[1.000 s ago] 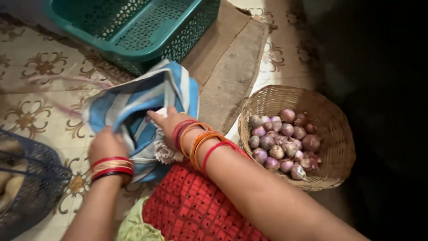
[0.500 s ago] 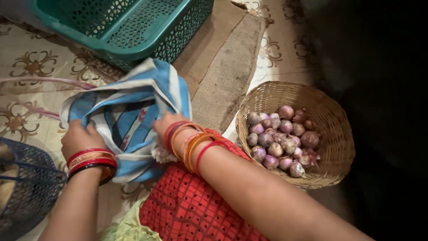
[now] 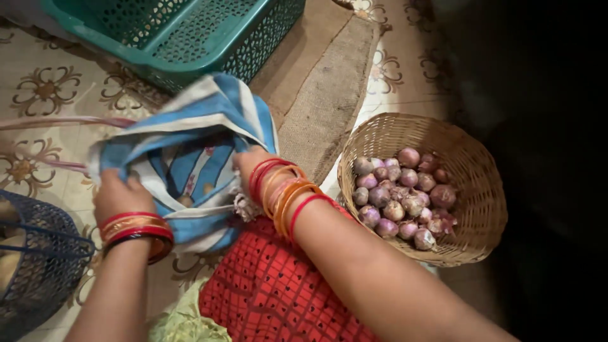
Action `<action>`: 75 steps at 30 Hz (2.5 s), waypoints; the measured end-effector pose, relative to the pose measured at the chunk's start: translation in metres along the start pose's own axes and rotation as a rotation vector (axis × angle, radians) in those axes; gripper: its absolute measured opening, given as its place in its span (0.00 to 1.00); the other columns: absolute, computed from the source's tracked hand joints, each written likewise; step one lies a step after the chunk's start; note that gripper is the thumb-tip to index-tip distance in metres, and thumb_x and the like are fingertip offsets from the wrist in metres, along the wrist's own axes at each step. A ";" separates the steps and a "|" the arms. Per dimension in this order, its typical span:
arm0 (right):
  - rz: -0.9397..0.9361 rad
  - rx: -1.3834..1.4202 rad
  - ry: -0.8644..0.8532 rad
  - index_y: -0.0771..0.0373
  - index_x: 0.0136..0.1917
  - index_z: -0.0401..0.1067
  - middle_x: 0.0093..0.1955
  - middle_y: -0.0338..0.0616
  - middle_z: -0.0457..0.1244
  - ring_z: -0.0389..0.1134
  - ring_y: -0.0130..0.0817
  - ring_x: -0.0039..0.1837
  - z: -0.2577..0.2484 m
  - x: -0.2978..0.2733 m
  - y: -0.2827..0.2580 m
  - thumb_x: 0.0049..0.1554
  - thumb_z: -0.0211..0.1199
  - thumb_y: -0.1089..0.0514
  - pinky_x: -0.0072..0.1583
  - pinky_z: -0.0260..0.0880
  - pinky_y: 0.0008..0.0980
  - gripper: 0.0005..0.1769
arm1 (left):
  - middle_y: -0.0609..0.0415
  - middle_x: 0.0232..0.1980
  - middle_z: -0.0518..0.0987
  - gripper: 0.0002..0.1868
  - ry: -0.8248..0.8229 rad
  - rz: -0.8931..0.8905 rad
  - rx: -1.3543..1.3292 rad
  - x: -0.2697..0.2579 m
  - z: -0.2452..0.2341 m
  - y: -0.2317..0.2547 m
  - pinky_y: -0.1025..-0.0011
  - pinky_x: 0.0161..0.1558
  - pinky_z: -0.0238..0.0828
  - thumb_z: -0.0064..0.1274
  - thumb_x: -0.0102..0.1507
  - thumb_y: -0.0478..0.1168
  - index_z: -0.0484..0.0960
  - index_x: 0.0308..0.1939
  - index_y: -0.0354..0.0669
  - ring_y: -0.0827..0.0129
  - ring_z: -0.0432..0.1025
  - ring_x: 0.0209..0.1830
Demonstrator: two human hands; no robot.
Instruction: The person sits on the floor and wipes potatoes with a cloth, then places them into a striped bag. The person repeats this process for several potatoes, handling them one at a time.
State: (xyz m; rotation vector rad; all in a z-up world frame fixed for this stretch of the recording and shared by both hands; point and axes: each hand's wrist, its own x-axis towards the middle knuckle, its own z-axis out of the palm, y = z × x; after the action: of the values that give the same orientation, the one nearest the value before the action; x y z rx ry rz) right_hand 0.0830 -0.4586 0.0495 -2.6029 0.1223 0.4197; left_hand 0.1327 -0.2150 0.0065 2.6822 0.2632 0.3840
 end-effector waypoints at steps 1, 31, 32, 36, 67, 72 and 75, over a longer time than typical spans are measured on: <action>0.000 0.002 -0.001 0.50 0.64 0.75 0.68 0.57 0.62 0.65 0.56 0.69 0.004 0.004 -0.001 0.56 0.62 0.60 0.67 0.65 0.48 0.21 | 0.26 0.44 0.80 0.14 -0.001 0.001 0.002 -0.001 0.001 -0.001 0.40 0.47 0.69 0.55 0.69 0.41 0.78 0.54 0.36 0.29 0.74 0.45; -0.122 -0.503 -0.302 0.60 0.61 0.78 0.64 0.56 0.68 0.69 0.49 0.68 0.043 0.049 0.005 0.52 0.73 0.52 0.62 0.73 0.46 0.25 | 0.65 0.61 0.76 0.33 -0.550 0.823 0.418 -0.045 0.008 0.050 0.37 0.65 0.48 0.64 0.53 0.53 0.76 0.63 0.69 0.66 0.64 0.65; -0.183 -0.573 -0.326 0.60 0.61 0.78 0.65 0.54 0.67 0.68 0.48 0.68 0.042 0.049 0.004 0.50 0.75 0.52 0.62 0.73 0.45 0.27 | 0.65 0.62 0.75 0.34 -0.589 0.815 0.475 -0.048 0.008 0.053 0.35 0.64 0.48 0.64 0.53 0.52 0.75 0.65 0.70 0.67 0.63 0.66; -0.212 -0.710 -0.455 0.58 0.61 0.78 0.66 0.49 0.67 0.69 0.48 0.68 0.062 0.070 0.008 0.49 0.75 0.52 0.61 0.74 0.45 0.27 | 0.68 0.63 0.73 0.30 -0.673 0.785 0.616 -0.051 0.012 0.057 0.36 0.65 0.50 0.61 0.57 0.46 0.74 0.64 0.70 0.69 0.62 0.70; -0.157 -0.306 -0.227 0.53 0.62 0.77 0.65 0.56 0.66 0.68 0.55 0.67 0.031 0.029 -0.005 0.55 0.63 0.57 0.63 0.71 0.48 0.20 | 0.52 0.63 0.77 0.30 -0.580 0.383 0.587 -0.043 0.021 0.018 0.52 0.62 0.69 0.68 0.54 0.46 0.78 0.60 0.50 0.57 0.69 0.67; -0.189 -0.256 -0.165 0.51 0.62 0.76 0.63 0.58 0.66 0.68 0.57 0.65 0.033 0.026 -0.005 0.56 0.62 0.55 0.63 0.70 0.50 0.19 | 0.49 0.56 0.82 0.27 -0.658 0.364 0.387 -0.041 0.007 0.021 0.54 0.59 0.73 0.67 0.55 0.41 0.79 0.58 0.52 0.52 0.75 0.59; -0.138 -0.171 -0.143 0.49 0.63 0.76 0.65 0.58 0.66 0.68 0.57 0.66 0.022 0.014 -0.012 0.59 0.61 0.55 0.64 0.69 0.50 0.19 | 0.45 0.53 0.82 0.27 -0.565 0.359 0.256 -0.045 0.003 0.015 0.52 0.57 0.72 0.69 0.54 0.44 0.77 0.54 0.45 0.49 0.75 0.57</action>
State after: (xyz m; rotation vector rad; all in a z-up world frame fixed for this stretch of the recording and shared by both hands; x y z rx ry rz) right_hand 0.0925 -0.4376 0.0322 -2.7151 -0.1472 0.5874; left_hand 0.0933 -0.2401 0.0006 2.9480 -0.3631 -0.3374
